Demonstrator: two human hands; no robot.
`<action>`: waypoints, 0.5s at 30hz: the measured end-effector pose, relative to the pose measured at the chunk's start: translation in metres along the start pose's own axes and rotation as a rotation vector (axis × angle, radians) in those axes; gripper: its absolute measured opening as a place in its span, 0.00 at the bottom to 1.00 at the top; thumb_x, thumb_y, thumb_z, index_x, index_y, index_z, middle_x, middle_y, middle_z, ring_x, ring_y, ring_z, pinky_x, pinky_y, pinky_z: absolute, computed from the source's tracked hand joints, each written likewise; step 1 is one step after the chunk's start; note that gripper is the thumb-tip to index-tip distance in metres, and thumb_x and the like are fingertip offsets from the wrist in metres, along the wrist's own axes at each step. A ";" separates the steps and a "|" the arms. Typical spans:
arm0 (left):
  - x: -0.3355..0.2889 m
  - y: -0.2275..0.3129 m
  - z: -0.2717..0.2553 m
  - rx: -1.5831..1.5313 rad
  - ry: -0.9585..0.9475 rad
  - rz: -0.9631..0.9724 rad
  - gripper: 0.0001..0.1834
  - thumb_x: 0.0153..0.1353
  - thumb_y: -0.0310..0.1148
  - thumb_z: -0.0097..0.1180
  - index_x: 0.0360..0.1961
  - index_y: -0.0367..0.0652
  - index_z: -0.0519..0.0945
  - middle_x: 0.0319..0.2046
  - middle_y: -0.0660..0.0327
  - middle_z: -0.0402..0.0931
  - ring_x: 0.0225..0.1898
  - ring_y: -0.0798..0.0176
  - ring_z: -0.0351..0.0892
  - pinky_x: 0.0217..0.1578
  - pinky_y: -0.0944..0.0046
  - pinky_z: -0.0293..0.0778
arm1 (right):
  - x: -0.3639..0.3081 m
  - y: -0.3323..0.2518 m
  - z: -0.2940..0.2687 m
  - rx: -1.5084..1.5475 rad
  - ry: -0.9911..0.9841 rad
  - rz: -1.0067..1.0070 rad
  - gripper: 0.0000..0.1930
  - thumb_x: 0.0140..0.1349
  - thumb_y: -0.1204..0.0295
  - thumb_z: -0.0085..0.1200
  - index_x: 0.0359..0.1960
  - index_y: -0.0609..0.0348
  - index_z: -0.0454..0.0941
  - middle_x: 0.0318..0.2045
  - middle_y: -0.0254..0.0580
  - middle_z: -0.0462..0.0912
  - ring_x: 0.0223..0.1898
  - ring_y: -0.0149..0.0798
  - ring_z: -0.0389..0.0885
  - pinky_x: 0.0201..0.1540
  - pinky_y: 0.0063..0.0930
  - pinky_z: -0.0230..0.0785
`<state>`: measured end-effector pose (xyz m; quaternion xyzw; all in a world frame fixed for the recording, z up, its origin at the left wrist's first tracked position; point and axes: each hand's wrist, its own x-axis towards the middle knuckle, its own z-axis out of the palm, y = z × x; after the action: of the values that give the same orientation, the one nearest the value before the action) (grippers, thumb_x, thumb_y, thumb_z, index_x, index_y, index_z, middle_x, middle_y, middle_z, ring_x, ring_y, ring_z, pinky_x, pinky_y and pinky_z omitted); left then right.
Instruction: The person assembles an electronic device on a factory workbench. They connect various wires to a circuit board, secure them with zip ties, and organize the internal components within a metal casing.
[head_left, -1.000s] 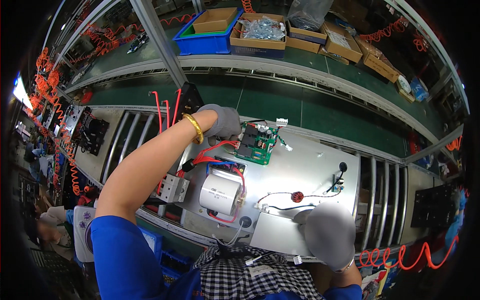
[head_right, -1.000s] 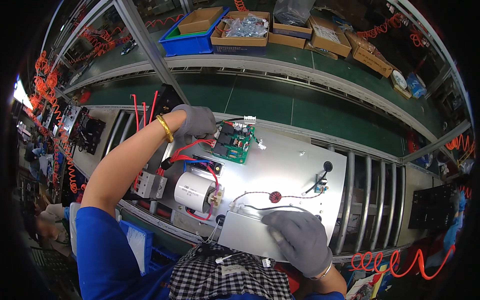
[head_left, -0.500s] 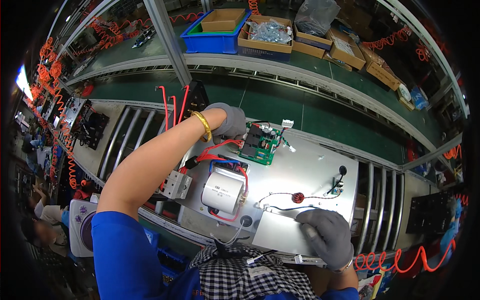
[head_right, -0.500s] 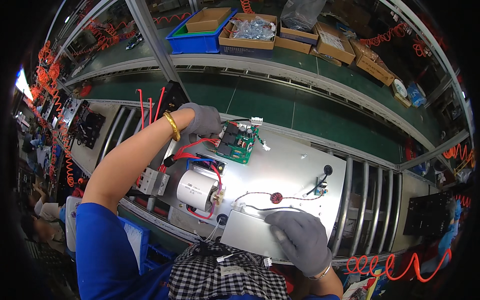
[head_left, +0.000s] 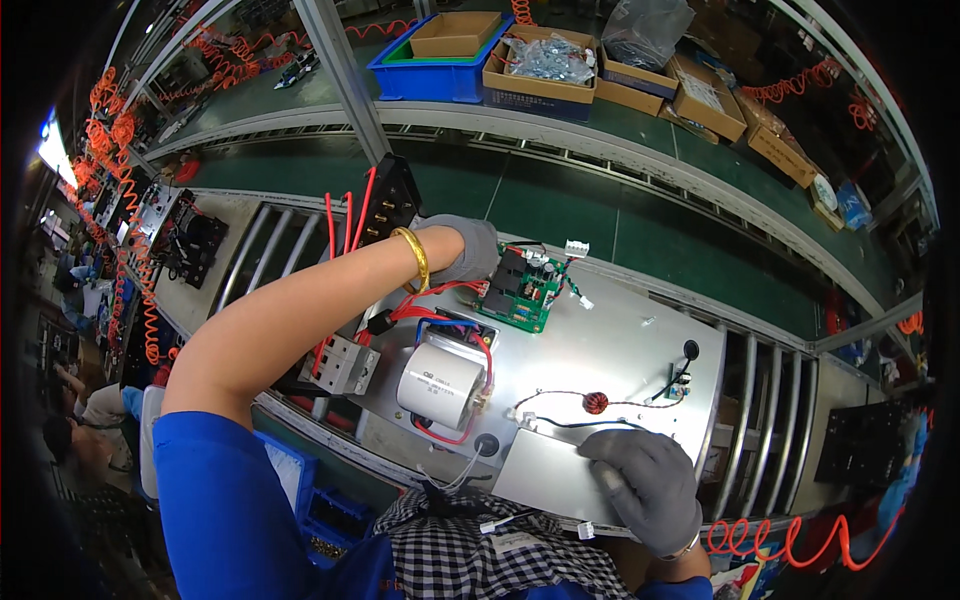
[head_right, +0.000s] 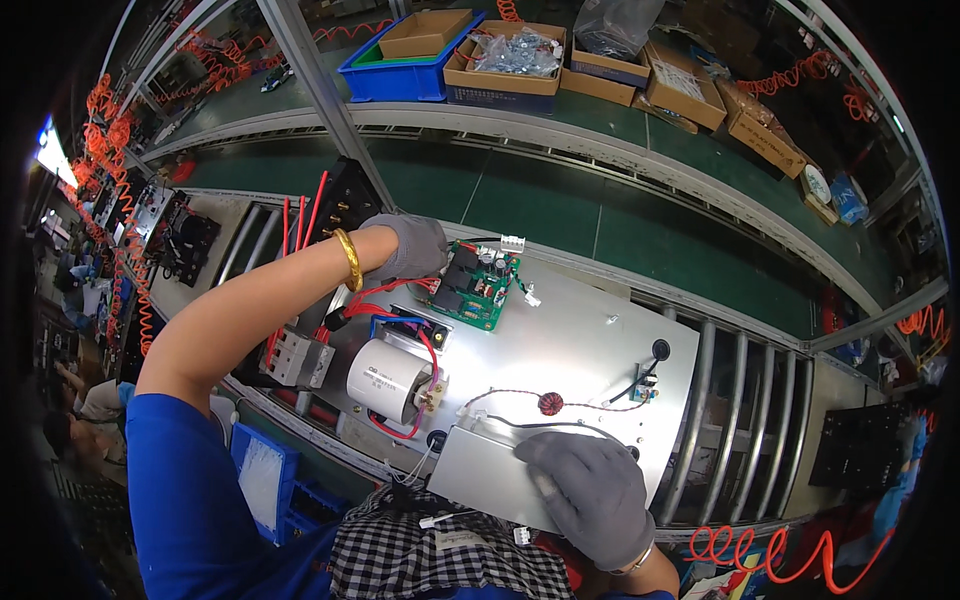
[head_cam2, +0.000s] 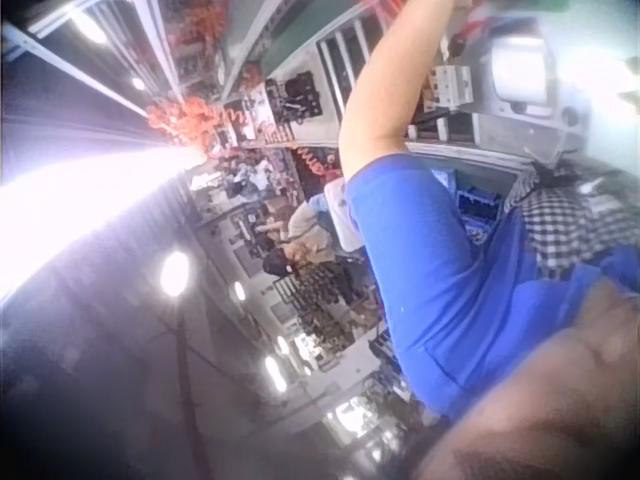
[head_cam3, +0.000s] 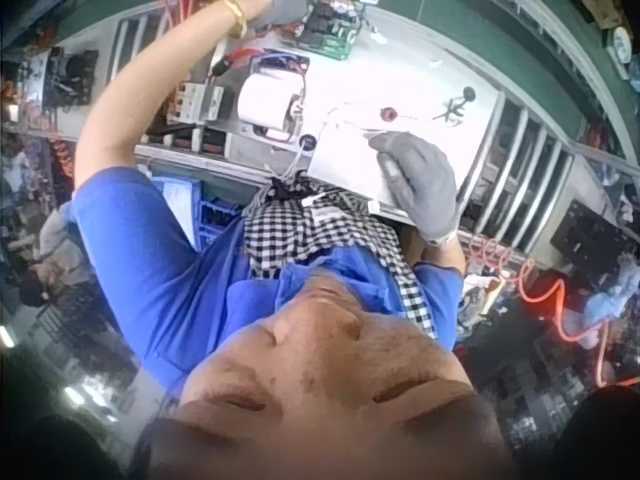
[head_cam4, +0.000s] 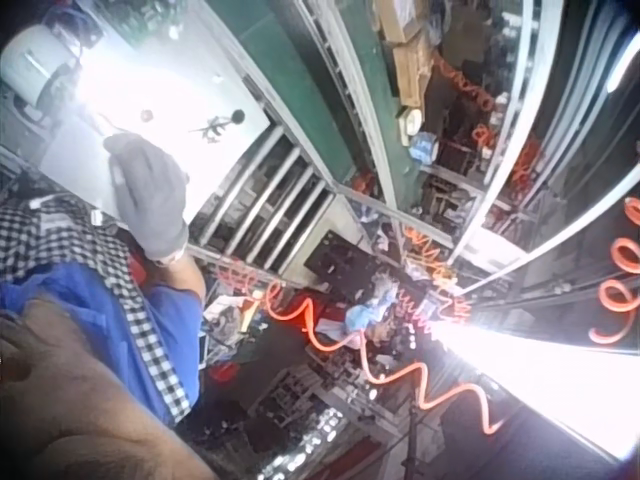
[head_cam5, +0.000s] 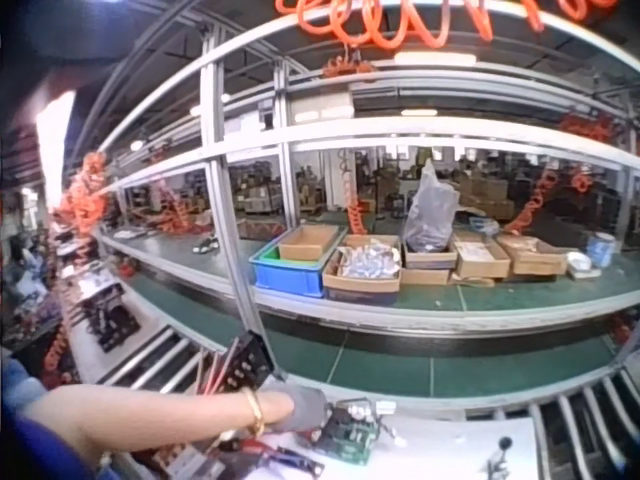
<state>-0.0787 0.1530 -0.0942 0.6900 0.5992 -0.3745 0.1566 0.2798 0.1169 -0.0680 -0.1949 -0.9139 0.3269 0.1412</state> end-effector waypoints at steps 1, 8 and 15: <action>0.000 0.003 0.001 -0.078 0.040 -0.050 0.17 0.65 0.32 0.49 0.48 0.35 0.82 0.49 0.47 0.81 0.48 0.46 0.83 0.47 0.53 0.79 | 0.001 -0.002 0.001 0.004 0.019 -0.012 0.08 0.60 0.72 0.55 0.41 0.53 0.81 0.40 0.39 0.85 0.41 0.45 0.83 0.46 0.38 0.72; 0.001 0.003 0.013 -0.343 0.070 -0.180 0.15 0.60 0.29 0.55 0.44 0.33 0.85 0.45 0.47 0.83 0.43 0.46 0.85 0.41 0.54 0.80 | -0.001 0.003 0.000 0.029 0.014 -0.043 0.09 0.61 0.72 0.57 0.43 0.51 0.82 0.42 0.39 0.85 0.42 0.45 0.83 0.46 0.37 0.72; 0.001 -0.042 0.025 -0.074 0.465 -0.126 0.21 0.70 0.43 0.41 0.46 0.42 0.82 0.48 0.51 0.81 0.49 0.52 0.83 0.52 0.52 0.76 | 0.004 0.000 0.002 0.076 0.102 -0.124 0.08 0.60 0.76 0.57 0.42 0.55 0.80 0.38 0.42 0.85 0.36 0.47 0.84 0.37 0.37 0.75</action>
<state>-0.1268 0.1470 -0.1019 0.7127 0.6744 -0.1922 0.0160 0.2752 0.1176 -0.0686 -0.1489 -0.9028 0.3416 0.2146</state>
